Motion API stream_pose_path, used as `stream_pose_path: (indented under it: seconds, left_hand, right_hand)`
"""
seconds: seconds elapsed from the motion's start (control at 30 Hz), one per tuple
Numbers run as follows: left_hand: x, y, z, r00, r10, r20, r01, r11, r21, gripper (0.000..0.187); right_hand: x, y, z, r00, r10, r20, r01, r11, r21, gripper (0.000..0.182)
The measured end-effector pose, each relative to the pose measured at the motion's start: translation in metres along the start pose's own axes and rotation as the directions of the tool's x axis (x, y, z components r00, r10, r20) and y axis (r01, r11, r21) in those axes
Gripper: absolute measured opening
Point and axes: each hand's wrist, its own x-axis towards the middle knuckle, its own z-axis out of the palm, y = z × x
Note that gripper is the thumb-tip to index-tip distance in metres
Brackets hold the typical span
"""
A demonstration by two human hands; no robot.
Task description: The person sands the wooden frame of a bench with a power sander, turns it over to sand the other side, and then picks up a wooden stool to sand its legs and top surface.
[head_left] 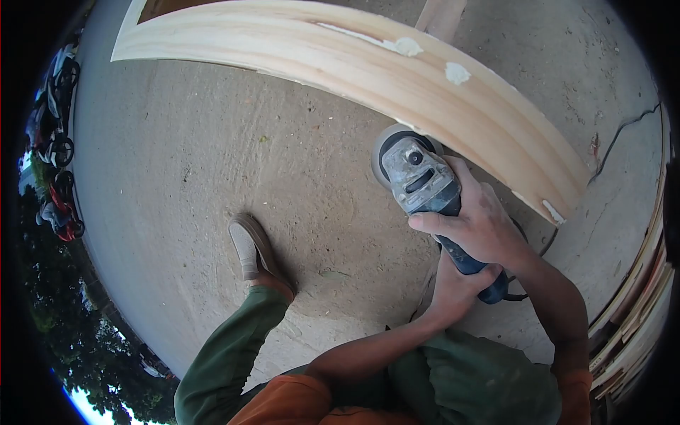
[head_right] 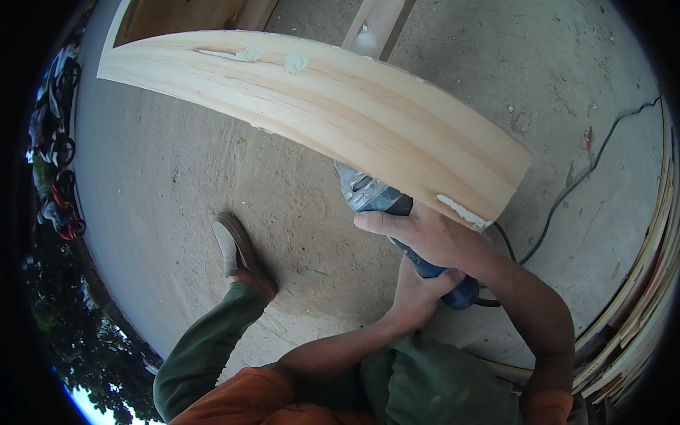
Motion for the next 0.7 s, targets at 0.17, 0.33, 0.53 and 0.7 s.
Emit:
stream_pose_path:
  seconds: [0.17,0.33,0.53,0.7]
  left_hand:
    - [-0.007,-0.007,0.010,1.000,-0.010,0.005,0.010,1.000,0.018,0.062]
    - [-0.007,-0.007,0.007,0.999,-0.031,0.018,0.031,0.999,0.023,0.066]
    - [-0.002,0.004,-0.004,0.999,0.044,-0.028,-0.044,0.999,-0.022,0.058]
    - [0.004,0.023,-0.018,0.999,0.044,-0.022,-0.044,0.999,0.002,0.056]
  right_hand:
    - [-0.018,0.027,0.001,0.992,-0.040,-0.117,0.040,0.999,0.001,0.088]
    - [-0.018,0.034,0.007,0.984,-0.039,-0.176,0.027,0.997,-0.069,0.089]
    - [0.003,0.024,0.015,0.980,-0.124,-0.158,0.110,0.989,-0.096,0.088]
    - [0.021,0.005,0.021,0.983,-0.133,-0.129,0.134,0.991,-0.003,0.087]
